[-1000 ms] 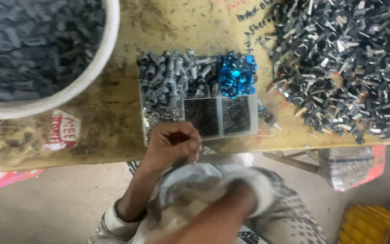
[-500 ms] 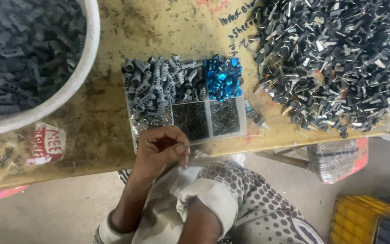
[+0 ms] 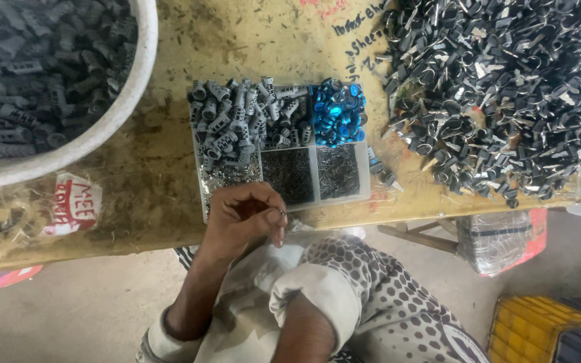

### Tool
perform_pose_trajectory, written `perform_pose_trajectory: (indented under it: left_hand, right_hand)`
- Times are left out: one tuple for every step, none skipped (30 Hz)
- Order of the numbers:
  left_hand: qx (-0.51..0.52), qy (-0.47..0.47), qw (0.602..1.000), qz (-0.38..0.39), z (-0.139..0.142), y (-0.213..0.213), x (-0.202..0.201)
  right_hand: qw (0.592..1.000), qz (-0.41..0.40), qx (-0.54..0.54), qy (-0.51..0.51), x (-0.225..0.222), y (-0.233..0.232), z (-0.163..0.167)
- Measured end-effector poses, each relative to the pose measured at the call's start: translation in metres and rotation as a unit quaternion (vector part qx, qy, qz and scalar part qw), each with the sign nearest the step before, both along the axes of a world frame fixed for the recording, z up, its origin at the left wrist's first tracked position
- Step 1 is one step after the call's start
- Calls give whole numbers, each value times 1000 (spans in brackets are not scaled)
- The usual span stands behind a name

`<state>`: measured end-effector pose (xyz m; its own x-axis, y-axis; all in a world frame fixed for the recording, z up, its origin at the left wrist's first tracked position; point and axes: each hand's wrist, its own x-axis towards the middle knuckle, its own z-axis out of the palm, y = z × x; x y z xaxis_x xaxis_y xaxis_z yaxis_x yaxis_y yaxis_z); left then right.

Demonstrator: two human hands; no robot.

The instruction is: The person sits at a workbench and picks small metal components one at a time from a large pile, turning each piece in their hands before placing it into a compartment of a plastic sorting tray. They continue handling pieces from the pile and the tray throughout the clip.

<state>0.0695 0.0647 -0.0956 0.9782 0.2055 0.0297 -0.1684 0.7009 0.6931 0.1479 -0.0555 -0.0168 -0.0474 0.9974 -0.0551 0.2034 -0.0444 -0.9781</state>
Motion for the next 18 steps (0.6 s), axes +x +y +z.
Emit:
perform_pose_trajectory:
  left_hand:
    - [0, -2, 1000, 0, 0, 0, 0]
    - [4, 14, 1000, 8, -1, 0, -1]
    - [5, 27, 1000, 15, -1, 0, -2]
    - [5, 40, 999, 20, -2, -1, -2]
    - [-2, 36, 999, 22, -3, -1, -2]
    - [-8, 34, 999, 24, -4, -2, -2]
    - [-10, 33, 999, 27, -5, -2, -2]
    - [-5, 23, 999, 26, -7, -2, -1]
    - [-1, 13, 1000, 28, -8, -2, 1]
    - [3, 2, 1000, 29, -9, -2, 2]
    - [1, 9, 1000, 29, -10, -2, 2]
    - [-2, 16, 999, 27, -11, -2, 1]
    - [-3, 24, 999, 26, -11, -2, 0]
    - [-12, 24, 999, 23, -12, -2, -1]
    - [-21, 24, 999, 22, -12, -2, -1]
    - [-32, 24, 999, 19, -13, -2, -2]
    - [-29, 25, 999, 25, -13, -2, -2]
    - [-26, 25, 999, 30, -14, -3, -2]
  right_hand:
    - [1000, 2, 0, -10, 0, -1, -1]
    - [1000, 2, -2, -20, 0, -3, -2]
    - [999, 2, -4, -40, 1, -4, -2]
    - [996, 1, 4, -86, 1, -6, -1]
    - [993, -2, 13, -121, 2, -8, 0]
    - [994, -5, 15, -105, 2, -10, 1]
    - [996, -9, 12, -90, 2, -12, 2]
    - [997, -8, 14, -70, 2, -13, 2]
    - [998, -9, 12, -58, 2, -15, 2]
    - [999, -9, 11, -51, 1, -16, 2]
    - [999, -10, 8, -47, 0, -17, 1]
    - [999, -11, 8, -44, -1, -19, 0]
    - [999, -10, 7, -42, -2, -20, -2]
    - [999, -11, 8, -36, -3, -21, -4]
    - [999, -9, 9, -34, -3, -22, -6]
    - [999, -11, 8, -31, -3, -23, -7]
    - [999, -11, 7, -29, -2, -24, -8]
    - [1000, -12, 7, -27, -2, -24, -8]
